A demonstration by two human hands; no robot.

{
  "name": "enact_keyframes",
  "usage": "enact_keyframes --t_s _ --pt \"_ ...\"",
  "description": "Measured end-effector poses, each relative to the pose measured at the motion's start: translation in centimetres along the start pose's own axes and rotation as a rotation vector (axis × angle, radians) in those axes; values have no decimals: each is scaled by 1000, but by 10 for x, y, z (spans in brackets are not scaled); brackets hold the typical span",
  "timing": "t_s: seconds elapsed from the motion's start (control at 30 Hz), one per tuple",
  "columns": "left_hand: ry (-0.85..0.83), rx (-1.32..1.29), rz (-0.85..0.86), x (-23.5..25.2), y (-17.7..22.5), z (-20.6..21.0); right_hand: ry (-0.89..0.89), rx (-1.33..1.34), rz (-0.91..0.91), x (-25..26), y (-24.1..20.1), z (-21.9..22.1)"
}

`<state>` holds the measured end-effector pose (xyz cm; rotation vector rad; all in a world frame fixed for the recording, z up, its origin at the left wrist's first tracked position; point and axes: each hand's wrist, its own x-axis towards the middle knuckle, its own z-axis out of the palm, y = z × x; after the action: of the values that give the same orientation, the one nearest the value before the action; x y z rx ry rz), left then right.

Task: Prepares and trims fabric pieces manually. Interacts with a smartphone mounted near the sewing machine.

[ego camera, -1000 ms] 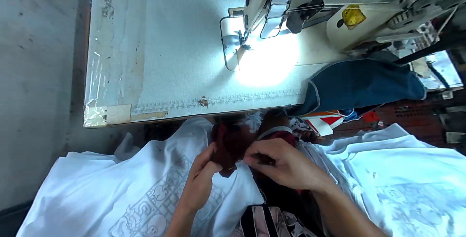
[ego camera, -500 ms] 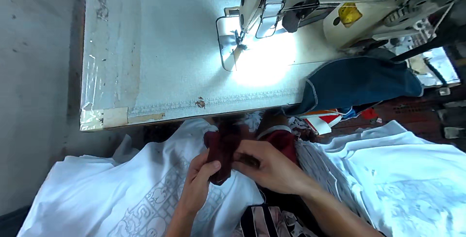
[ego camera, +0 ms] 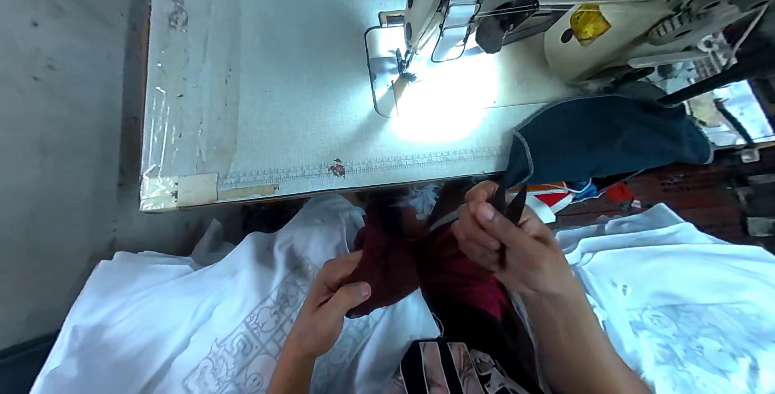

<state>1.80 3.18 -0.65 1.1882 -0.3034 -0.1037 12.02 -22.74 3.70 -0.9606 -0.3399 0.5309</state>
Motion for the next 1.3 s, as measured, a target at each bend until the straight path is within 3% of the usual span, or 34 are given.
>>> enact_keyframes --t_s 0.17,0.27,0.47,0.53,0.67,0.93,1.1,1.3 --pt "-23 38 -14 0 -2 0 47 -320 -73 -1 -19 -16" --pt "-42 35 -23 1 0 1 -4 -678 -68 -5 -24 -15" --pt "-22 57 -83 -1 2 3 -525 -1220 84 -15 7 17" --pt "-7 85 -95 -3 3 2 -514 -1149 58 -15 16 20" --pt "-16 105 -79 -3 4 2 -269 -1057 -52 -12 29 36" --pt "-41 194 -68 -4 6 1 -280 -1121 -190 -9 15 29" --pt "-84 252 -60 -1 6 2 -161 -1218 -242 -8 10 22" --pt "-116 275 -70 -1 6 0 -59 -606 -83 -2 23 12"
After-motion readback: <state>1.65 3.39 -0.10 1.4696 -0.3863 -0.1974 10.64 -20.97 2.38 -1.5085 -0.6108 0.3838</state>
